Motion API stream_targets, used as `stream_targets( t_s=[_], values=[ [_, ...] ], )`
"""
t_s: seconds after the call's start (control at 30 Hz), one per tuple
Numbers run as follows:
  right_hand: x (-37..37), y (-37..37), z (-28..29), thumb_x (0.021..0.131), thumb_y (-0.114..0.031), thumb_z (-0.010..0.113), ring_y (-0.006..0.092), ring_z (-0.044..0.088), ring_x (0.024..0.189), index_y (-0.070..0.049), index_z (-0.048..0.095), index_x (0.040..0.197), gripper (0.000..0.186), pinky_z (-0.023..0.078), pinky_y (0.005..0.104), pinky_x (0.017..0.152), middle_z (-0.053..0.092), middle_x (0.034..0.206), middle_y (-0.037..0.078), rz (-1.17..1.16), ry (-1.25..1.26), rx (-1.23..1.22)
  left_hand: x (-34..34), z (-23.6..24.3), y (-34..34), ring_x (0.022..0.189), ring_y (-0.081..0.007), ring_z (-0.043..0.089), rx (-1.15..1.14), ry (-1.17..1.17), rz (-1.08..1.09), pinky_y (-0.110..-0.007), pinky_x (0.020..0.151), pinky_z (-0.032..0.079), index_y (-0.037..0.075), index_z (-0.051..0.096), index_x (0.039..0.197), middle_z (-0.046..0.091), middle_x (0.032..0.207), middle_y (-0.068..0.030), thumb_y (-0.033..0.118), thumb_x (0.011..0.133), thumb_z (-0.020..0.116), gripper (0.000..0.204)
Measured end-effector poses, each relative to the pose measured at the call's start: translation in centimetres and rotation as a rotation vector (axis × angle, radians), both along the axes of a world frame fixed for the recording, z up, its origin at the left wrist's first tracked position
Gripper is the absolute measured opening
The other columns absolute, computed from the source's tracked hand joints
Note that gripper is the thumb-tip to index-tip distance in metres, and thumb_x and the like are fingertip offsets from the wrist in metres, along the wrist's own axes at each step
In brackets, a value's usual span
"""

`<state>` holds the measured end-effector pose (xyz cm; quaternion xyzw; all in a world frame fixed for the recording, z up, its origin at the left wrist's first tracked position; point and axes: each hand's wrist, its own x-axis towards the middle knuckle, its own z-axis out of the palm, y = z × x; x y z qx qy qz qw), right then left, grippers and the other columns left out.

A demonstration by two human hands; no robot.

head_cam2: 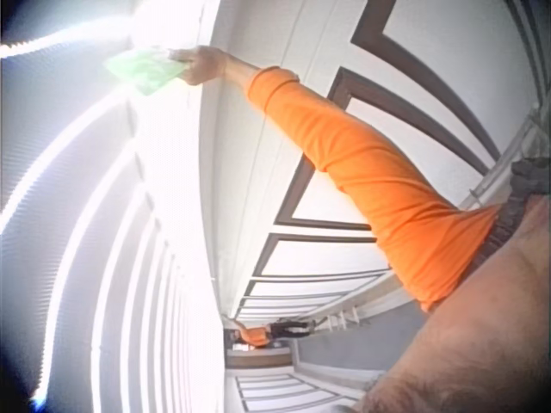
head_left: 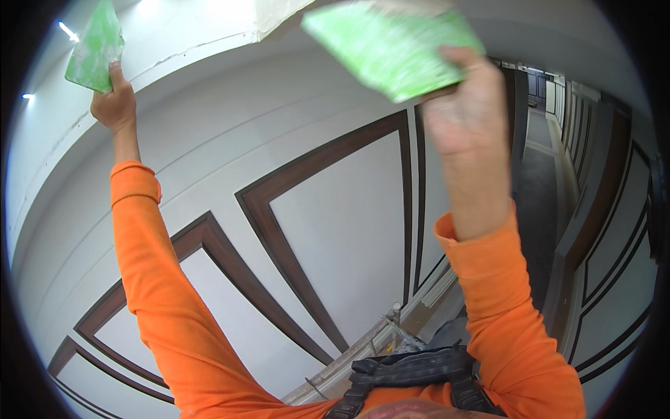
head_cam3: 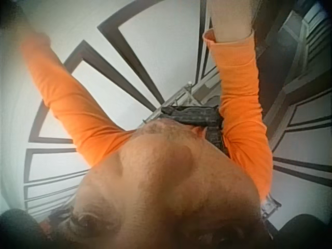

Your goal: The person applies plaster to a curved ceiling section using a green plastic trowel and a hawk, smoothing the surface along a recessed LED light strip. The person then installs a perforated metal trim strip along the ceiling edge.

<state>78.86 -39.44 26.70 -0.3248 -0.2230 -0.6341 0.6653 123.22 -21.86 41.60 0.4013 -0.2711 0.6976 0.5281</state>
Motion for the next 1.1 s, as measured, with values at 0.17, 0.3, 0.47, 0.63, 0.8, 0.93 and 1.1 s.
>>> stream_targets(
  t_s=[0.17,0.3,0.47,0.63,0.8,0.93,1.1],
  values=[
    [11.5,-5.4,2.5,0.089,0.004,0.062,0.0312,0.058,0.124,-0.001,0.046,0.139,0.053,0.050,0.0465,0.110,0.056,0.133,0.017,0.316,0.081,0.326,-0.3,0.1,-1.9,0.083,-0.0319,0.075,-0.020,0.034,0.017,-0.040,0.071,0.056,0.009,0.081,0.099,0.078,0.091,-0.0127,0.043,0.095,0.067,0.037],
    [11.5,-2.8,5.3,0.094,0.000,0.062,0.0321,0.060,0.120,-0.003,0.046,0.139,0.048,0.053,0.0478,0.107,0.055,0.133,0.016,0.378,-0.019,0.428,0.3,0.3,-0.4,0.082,-0.0310,0.075,-0.017,-0.052,0.004,-0.040,0.071,0.056,0.009,0.081,0.099,0.079,0.091,-0.0116,0.043,0.096,0.067,0.037],
    [4.8,0.0,4.6,0.097,0.001,0.058,0.0332,0.061,0.122,0.003,0.047,0.136,0.040,0.052,0.0476,0.109,0.057,0.134,0.019,0.356,-0.091,0.333,1.3,0.5,-0.1,0.083,-0.0315,0.075,0.000,-0.008,0.017,-0.040,0.071,0.056,0.009,0.080,0.101,0.079,0.091,-0.0114,0.043,0.096,0.067,0.037],
    [-4.3,-4.7,2.6,0.102,-0.004,0.055,0.0350,0.066,0.116,0.011,0.048,0.128,0.031,0.058,0.0482,0.102,0.062,0.124,0.024,0.368,-0.028,-0.079,0.1,0.0,-0.8,0.085,-0.0319,0.075,-0.005,-0.003,-0.032,-0.040,0.073,0.056,0.009,0.080,0.101,0.078,0.092,-0.0119,0.044,0.097,0.065,0.038],
    [-4.6,3.2,-1.3,0.099,-0.003,0.056,0.0341,0.059,0.129,0.011,0.046,0.137,0.042,0.048,0.0477,0.113,0.059,0.133,0.024,-0.004,-0.072,-0.019,-0.5,-0.2,-0.1,0.087,-0.0321,0.075,0.001,0.000,-0.061,-0.040,0.076,0.056,0.009,0.080,0.102,0.078,0.092,-0.0125,0.045,0.097,0.064,0.040],
    [5.0,-1.7,-0.4,0.093,0.001,0.063,0.0285,0.060,0.123,0.000,0.048,0.137,0.046,0.047,0.0406,0.113,0.058,0.132,0.016,0.198,0.068,0.338,-0.4,0.1,-0.8,0.086,-0.0324,0.074,0.006,0.025,-0.083,-0.040,0.075,0.056,0.009,0.080,0.101,0.078,0.092,-0.0130,0.044,0.096,0.066,0.038],
    [9.9,-1.3,5.0,0.096,0.000,0.059,0.0293,0.061,0.120,0.000,0.047,0.137,0.043,0.052,0.0404,0.106,0.056,0.133,0.015,0.343,0.026,0.465,-0.4,0.1,-1.2,0.084,-0.0339,0.074,-0.021,0.004,-0.071,-0.042,0.072,0.056,0.010,0.080,0.099,0.078,0.090,-0.0142,0.043,0.095,0.068,0.036]
  ],
)
